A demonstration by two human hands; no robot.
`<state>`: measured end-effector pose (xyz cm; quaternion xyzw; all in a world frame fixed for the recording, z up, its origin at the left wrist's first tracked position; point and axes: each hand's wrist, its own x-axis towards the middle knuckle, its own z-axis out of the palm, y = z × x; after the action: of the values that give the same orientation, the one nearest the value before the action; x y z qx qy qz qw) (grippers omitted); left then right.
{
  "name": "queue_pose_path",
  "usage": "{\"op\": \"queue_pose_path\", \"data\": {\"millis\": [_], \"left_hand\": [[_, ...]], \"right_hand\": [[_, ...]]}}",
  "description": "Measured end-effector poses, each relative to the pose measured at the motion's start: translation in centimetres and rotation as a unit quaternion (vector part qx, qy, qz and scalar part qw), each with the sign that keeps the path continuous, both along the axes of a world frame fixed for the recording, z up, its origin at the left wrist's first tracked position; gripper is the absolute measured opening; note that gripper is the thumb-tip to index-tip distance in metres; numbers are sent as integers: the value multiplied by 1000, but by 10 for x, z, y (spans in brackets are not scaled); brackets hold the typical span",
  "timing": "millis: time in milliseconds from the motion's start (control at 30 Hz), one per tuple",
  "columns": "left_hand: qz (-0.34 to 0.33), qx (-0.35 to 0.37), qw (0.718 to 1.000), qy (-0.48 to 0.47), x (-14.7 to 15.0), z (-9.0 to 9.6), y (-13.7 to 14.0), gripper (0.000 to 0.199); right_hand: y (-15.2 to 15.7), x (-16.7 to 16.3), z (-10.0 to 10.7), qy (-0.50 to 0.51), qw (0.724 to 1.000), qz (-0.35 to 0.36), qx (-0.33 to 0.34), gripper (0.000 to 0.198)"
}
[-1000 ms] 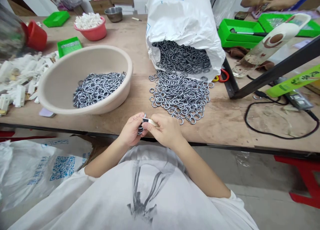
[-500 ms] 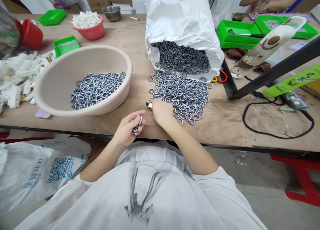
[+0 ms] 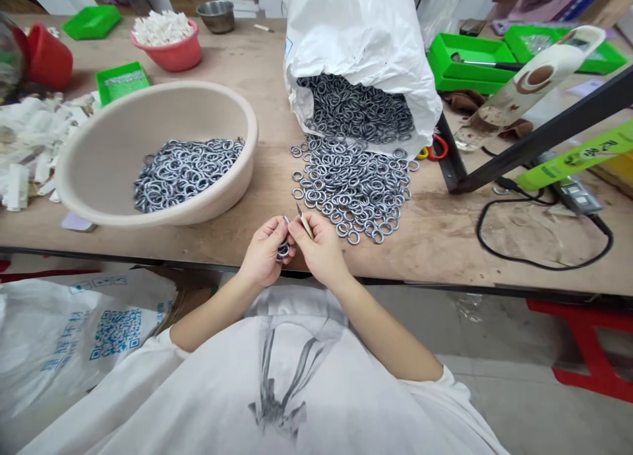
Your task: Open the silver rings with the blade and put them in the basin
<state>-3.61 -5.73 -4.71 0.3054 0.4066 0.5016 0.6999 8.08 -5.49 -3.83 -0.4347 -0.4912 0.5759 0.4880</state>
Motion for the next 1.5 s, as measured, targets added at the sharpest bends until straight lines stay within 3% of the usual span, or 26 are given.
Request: {"op": "queue_pose_path", "data": {"millis": [267,367,467,567,767,900,967,1033,1200,1300,1400,1500], "left_hand": [[-65,25,998,5,-8,2,-4,46],[-72,12,997,-9,-9,7,-4,46],[-66,-4,998,-15,-8,10,-4,47],[-57,-16,998,-11,-7,10,-4,47],[-71,-8,997,-14,-9,7,-4,45],[-149,20,988,-17,-11,7,-11,44],[-171,17,985,-23,-13,8,-13,42],[-142,3,990,-26,-15,10,-13,41],[-62,-11,998,-2,-28,10,-5,33],[-34,-17,999,-7,-37,7,-1,35],[-7,-36,999,-28,-43,4,2,33],[2,-57,997,-42,-43,3,6,38]], "right_hand": [[10,22,4,-151,982,-9,114,38],[6,32,10,-265,945,-20,192,39],[-2,36,14,-354,895,17,272,43],[-7,36,15,-396,868,31,298,45],[-7,35,15,-407,867,47,284,46],[9,43,7,-399,892,9,212,47],[24,45,0,-422,891,-21,167,47],[41,41,-4,-481,865,-24,143,45],[79,9,1,-636,756,3,159,31],[93,-7,6,-687,711,34,144,29],[95,-8,9,-694,703,45,148,33],[84,5,13,-638,751,21,167,27]]}}
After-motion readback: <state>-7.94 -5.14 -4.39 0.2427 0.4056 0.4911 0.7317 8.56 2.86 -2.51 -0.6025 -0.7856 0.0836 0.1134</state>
